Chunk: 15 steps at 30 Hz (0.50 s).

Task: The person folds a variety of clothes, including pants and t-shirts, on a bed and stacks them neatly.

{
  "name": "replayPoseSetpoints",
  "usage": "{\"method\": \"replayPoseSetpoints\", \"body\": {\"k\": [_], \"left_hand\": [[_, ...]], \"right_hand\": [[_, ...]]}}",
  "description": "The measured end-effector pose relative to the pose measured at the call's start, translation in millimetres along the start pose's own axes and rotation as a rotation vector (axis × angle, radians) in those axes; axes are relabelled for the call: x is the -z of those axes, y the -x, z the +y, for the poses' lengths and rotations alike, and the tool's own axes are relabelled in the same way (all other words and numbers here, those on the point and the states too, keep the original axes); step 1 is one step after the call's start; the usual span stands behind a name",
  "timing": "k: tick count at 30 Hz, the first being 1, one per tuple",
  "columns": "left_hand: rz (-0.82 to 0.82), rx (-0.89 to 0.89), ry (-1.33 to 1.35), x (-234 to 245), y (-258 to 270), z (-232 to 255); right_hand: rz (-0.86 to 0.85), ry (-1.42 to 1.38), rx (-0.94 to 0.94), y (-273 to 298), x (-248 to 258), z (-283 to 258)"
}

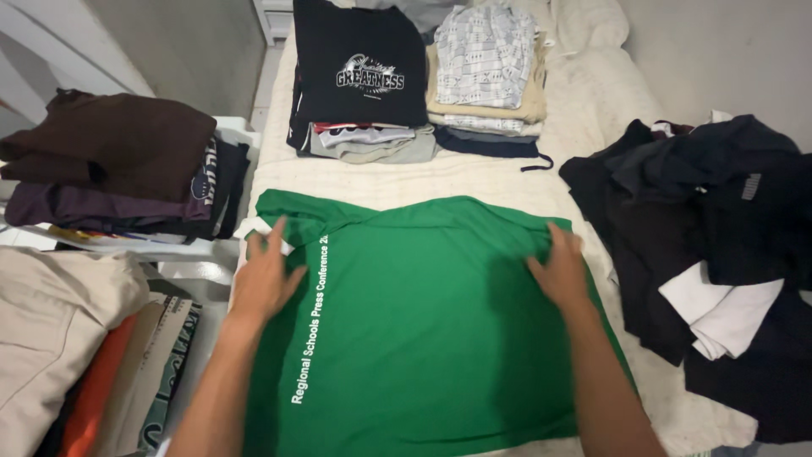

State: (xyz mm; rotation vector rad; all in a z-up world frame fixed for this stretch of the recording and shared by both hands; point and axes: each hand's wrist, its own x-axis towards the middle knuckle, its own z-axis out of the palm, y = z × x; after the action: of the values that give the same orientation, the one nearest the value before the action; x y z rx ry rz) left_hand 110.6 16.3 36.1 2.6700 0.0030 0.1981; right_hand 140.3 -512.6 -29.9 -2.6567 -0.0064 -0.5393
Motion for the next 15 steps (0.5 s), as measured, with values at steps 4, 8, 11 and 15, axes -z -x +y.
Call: {"method": "replayPoseSetpoints", "body": {"k": [4,8,11,15], "left_hand": [[-0.089,0.032,-0.180,-33,-87,-17],[0.478,-0.160,0.123,-22,-132,-20],[0.603,-0.165,0.101,-23,-123,4],[-0.044,-0.073,-0.045,-52,-98,30]], "right_hand": [[-0.133,-0.028,-0.321,-73,-29,25],[0.346,-0.067,-0.066,-108,-17,47],[0.496,-0.134,0.168,-93,-10,13],[-0.088,-0.036,0.077,-53,-26,-32]]}}
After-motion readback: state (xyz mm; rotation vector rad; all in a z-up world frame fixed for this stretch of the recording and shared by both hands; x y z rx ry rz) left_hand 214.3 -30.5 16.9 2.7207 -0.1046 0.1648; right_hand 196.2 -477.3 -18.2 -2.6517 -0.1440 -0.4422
